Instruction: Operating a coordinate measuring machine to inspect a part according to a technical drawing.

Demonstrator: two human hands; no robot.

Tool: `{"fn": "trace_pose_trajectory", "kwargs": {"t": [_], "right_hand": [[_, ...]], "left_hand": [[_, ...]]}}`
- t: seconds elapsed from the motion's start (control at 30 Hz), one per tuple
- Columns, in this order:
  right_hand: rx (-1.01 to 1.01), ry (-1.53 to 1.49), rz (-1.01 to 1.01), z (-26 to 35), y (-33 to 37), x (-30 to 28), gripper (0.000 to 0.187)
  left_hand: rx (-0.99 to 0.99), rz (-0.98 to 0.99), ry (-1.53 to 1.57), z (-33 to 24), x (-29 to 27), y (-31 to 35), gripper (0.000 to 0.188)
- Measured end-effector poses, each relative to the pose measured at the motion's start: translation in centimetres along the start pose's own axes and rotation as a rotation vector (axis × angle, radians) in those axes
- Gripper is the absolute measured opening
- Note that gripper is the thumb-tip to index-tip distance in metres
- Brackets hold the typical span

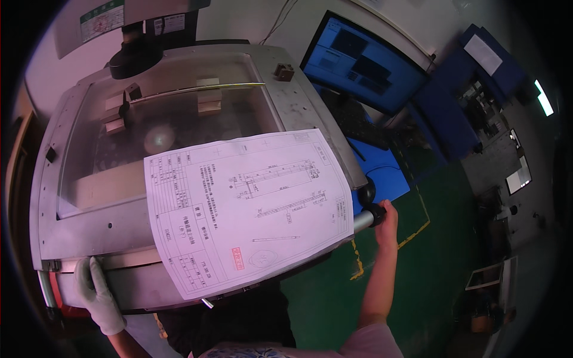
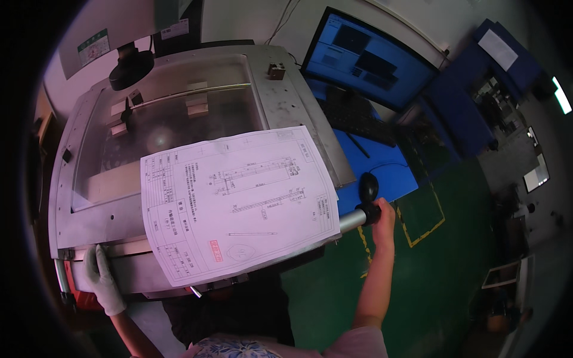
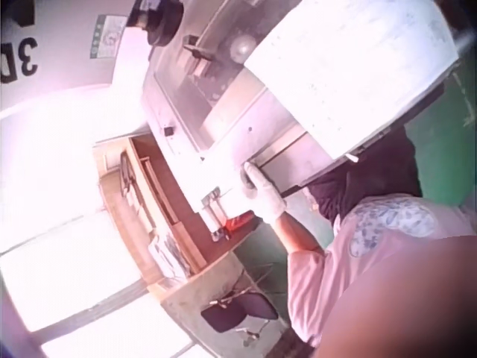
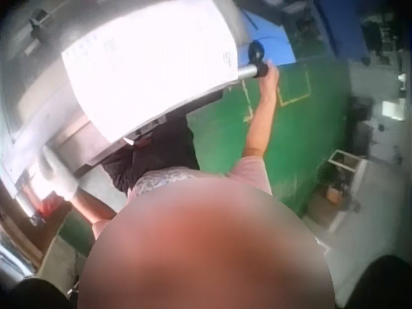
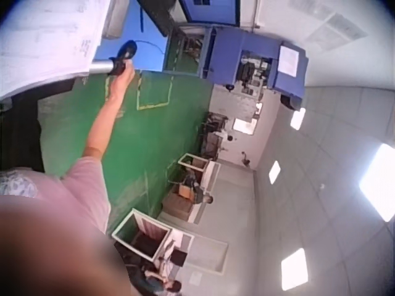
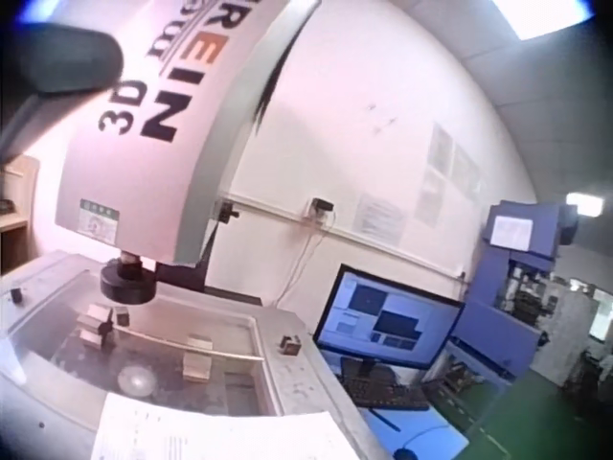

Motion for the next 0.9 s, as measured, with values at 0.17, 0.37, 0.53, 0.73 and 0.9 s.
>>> {"fn": "trace_pose_trajectory", "kwargs": {"t": [0.17,0.37,0.53,0.73,0.9], "right_hand": [[-0.052,-0.035,0.015,-0.1,-0.4,-0.4,0.019],[-0.022,-0.064,0.003,-0.1,-0.2,-0.6,0.02],[-0.047,-0.082,0.057,-0.7,-0.7,-0.8,0.021],[-0.037,-0.14,-0.041,-0.9,-0.6,-0.6,0.021],[-0.022,-0.158,-0.02,-0.9,-0.5,-0.8,0.022]], "left_hand": [[0.051,0.045,0.035,-0.3,0.3,-0.5,0.012],[0.071,0.117,-0.016,-2.0,0.6,-0.8,0.012],[0.156,0.005,-0.072,-1.3,0.4,-0.6,0.011],[0.033,0.057,0.043,-0.7,0.4,-0.3,0.013],[-0.003,0.037,0.053,-0.5,0.6,-0.2,0.014]]}}
Point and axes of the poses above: each hand's wrist, its own y-axis away from the middle knuckle, its own x-axis out of the palm, z = x × y, the point moved 4 cm from there along -y, towards the middle knuckle
